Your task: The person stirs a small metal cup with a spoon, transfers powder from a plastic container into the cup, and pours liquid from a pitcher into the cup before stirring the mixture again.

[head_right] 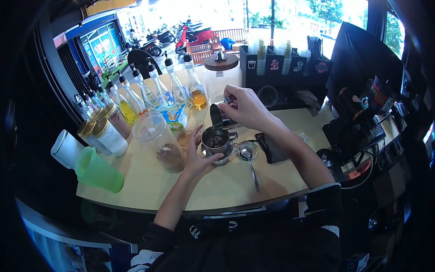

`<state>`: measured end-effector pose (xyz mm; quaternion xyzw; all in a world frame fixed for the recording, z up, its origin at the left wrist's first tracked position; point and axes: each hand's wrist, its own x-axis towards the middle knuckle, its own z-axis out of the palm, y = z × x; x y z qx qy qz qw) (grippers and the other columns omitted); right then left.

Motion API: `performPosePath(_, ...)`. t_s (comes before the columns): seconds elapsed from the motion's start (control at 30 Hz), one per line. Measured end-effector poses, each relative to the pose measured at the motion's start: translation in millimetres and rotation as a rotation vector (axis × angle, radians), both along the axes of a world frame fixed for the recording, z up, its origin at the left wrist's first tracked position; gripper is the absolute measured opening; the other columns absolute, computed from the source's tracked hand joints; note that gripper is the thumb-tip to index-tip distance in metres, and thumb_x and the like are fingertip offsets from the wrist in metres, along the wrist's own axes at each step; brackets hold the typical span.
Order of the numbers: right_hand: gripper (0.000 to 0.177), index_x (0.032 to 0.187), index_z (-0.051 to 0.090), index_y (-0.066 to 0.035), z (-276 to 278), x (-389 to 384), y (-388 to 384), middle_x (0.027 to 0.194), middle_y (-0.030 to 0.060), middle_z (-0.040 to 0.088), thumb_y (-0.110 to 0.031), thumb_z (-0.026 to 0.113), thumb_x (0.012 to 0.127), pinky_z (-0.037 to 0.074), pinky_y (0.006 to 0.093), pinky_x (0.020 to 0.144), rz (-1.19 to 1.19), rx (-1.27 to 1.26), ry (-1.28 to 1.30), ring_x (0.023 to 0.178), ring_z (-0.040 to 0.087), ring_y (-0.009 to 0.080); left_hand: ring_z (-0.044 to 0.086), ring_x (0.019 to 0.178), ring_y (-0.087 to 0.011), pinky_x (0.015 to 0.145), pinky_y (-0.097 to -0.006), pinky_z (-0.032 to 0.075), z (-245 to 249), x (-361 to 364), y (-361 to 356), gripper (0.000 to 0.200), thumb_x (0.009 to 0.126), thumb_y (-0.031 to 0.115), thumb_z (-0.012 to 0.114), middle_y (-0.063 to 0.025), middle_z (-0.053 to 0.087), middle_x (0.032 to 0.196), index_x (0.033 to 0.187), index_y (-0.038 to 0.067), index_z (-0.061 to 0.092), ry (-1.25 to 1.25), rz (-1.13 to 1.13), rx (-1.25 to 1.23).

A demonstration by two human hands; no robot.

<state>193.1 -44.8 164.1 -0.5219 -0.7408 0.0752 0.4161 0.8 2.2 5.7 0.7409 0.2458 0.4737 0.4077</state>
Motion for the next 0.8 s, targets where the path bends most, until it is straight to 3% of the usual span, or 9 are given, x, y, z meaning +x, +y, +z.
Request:
performPosePath(0.07,0.028,0.084,0.049,0.006,3,2,-2,0.064,0.0157,0.056,-0.015,0.068,0.083,0.047,0.0332,0.059,-0.024,-0.039,0.017,0.055,0.053,0.0203,0.055,0.114,-0.0247,0.104,-0.0396,0.037,2,0,-1,0.108,0.059,0.026,0.089,-0.0143,0.06,0.115,0.143,0.008,0.025,0.006,0.005,0.004)
performPosePath(0.2,0.029,0.084,0.049,0.006,3,6,-6,0.065,0.0156,0.055,-0.015,0.068,0.083,0.047,0.0337,0.059,-0.05,-0.033,-0.015,0.057,0.053,0.0203,0.056,0.113,-0.0235,0.105,-0.0388,0.036,1,0,-1,0.108,0.06,0.024,0.089,-0.0133,0.06,0.116,0.144,0.008,0.024,0.012,0.0,-0.001)
performPosePath(0.27,0.026,0.079,0.047,0.0,1,8,-7,0.056,-0.0013,0.039,-0.013,0.068,0.085,0.029,0.0256,0.046,-0.04,0.042,-0.021,0.054,0.034,0.0044,0.056,0.113,-0.0244,0.104,-0.0399,0.037,1,0,0,0.108,0.059,0.026,0.089,-0.0141,0.059,0.116,0.144,0.008,0.025,0.012,0.0,0.0)
performPosePath(0.47,0.026,0.078,0.046,0.0,2,16,-14,0.054,0.0007,0.044,-0.013,0.068,0.085,0.032,0.0254,0.046,-0.054,0.049,-0.05,0.053,0.038,0.0037,0.056,0.111,-0.0234,0.103,-0.0394,0.038,3,0,-2,0.107,0.059,0.025,0.089,-0.0135,0.059,0.115,0.144,0.009,0.025,0.012,0.01,0.001)
performPosePath(0.8,0.026,0.078,0.046,0.0,7,8,-23,0.054,0.0003,0.041,-0.012,0.069,0.084,0.03,0.0264,0.046,-0.04,0.035,-0.033,0.054,0.035,0.005,0.057,0.112,-0.0241,0.102,-0.0389,0.039,1,0,-1,0.107,0.06,0.024,0.089,-0.0153,0.06,0.116,0.144,0.008,0.025,0.004,0.005,0.023)
